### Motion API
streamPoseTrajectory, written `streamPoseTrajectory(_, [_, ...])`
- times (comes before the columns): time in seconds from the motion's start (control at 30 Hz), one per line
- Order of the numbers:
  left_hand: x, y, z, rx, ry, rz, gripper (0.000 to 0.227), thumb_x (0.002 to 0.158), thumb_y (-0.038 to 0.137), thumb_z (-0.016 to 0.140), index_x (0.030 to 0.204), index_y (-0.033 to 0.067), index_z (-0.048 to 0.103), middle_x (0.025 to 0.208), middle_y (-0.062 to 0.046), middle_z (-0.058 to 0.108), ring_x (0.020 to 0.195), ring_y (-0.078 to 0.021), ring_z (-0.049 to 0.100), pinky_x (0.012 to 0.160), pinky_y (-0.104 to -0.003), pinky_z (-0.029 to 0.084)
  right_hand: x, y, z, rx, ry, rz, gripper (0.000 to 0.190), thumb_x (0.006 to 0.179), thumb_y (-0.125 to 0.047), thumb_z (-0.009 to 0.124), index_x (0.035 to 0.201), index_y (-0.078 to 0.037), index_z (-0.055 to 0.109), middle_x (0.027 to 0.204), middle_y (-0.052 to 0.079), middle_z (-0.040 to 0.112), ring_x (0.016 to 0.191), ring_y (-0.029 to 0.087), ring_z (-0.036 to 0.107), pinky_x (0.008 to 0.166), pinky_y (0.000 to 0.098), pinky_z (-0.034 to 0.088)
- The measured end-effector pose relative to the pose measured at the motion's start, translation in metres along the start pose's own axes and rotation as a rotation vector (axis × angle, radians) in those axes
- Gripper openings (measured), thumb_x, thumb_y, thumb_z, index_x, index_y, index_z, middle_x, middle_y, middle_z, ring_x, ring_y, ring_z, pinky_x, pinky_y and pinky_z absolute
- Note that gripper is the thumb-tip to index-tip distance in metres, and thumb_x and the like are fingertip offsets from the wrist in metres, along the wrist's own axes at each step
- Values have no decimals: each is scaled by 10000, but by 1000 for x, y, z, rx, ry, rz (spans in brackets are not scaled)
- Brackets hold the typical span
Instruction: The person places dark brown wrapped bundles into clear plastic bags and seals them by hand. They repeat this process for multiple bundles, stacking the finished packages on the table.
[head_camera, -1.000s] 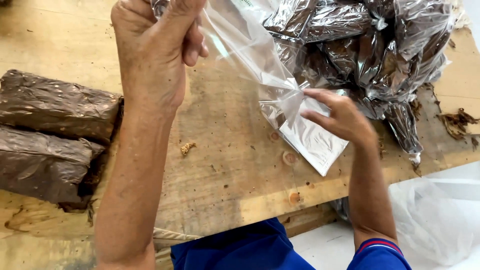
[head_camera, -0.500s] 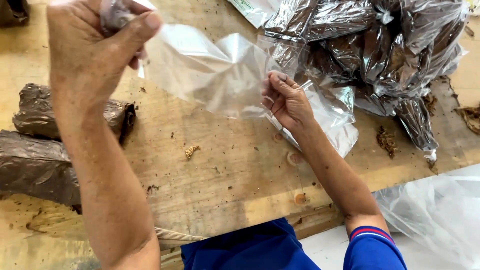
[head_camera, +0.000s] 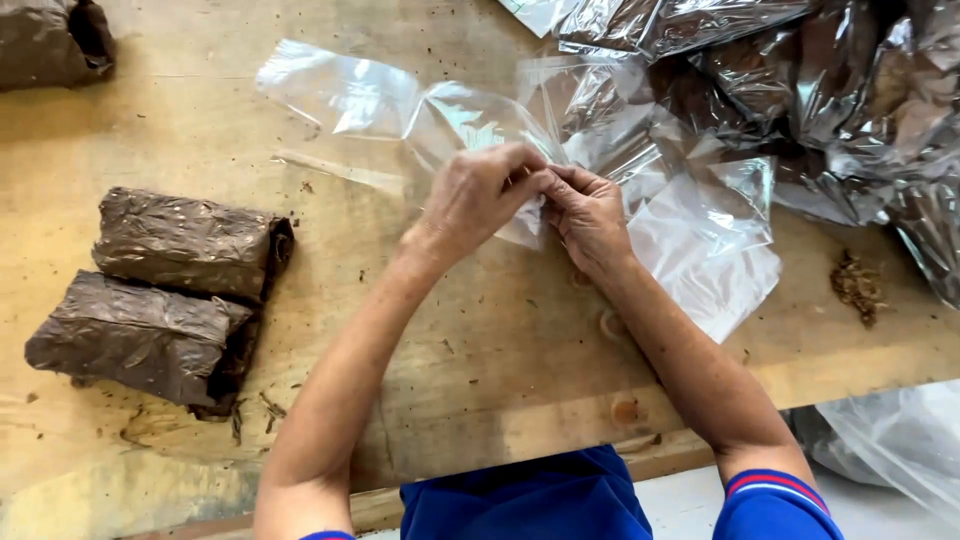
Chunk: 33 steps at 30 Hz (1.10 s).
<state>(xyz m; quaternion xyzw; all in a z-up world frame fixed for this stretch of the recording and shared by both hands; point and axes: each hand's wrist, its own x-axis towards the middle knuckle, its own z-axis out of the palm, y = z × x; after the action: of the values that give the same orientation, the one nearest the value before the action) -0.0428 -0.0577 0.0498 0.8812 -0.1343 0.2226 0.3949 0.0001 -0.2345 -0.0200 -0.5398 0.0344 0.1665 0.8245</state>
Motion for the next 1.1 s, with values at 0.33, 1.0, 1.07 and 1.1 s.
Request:
streamPoseTrajectory(0.33, [-22,-40,38,-368,97,-161,206,926,210,839,1102,137,762,861,-18,722,692,-131,712,602,-230,565,-12,-11,8,-5,63,-3,186,920,-89,801,1061,25,761,843,108,773,736,171,780,624,248,660])
streamPoseTrajectory(1.0, [-22,-29,34,-426,-28,-51,202,934,163,828,1101,85,745,889,-51,680,687,-158,701,596,-263,559,-6,11,1,-51,115,-172,215,980,-176,757,851,-20,684,697,76,676,638,124,731,572,238,629])
streamPoseTrajectory(1.07, [-22,-30,34,-427,-14,-81,200,939,162,824,1112,92,749,880,-44,680,683,-158,702,602,-257,555,-14,1,11,-60,120,-182,179,954,-151,787,875,-22,692,717,87,691,666,141,748,604,251,642])
streamPoseTrajectory(1.1, [-22,-30,34,-420,-14,-70,189,945,152,819,1109,89,750,874,-44,674,680,-159,700,597,-256,553,-17,-2,13,-96,93,-213,157,949,-148,792,909,-25,703,711,103,692,626,115,691,571,219,587])
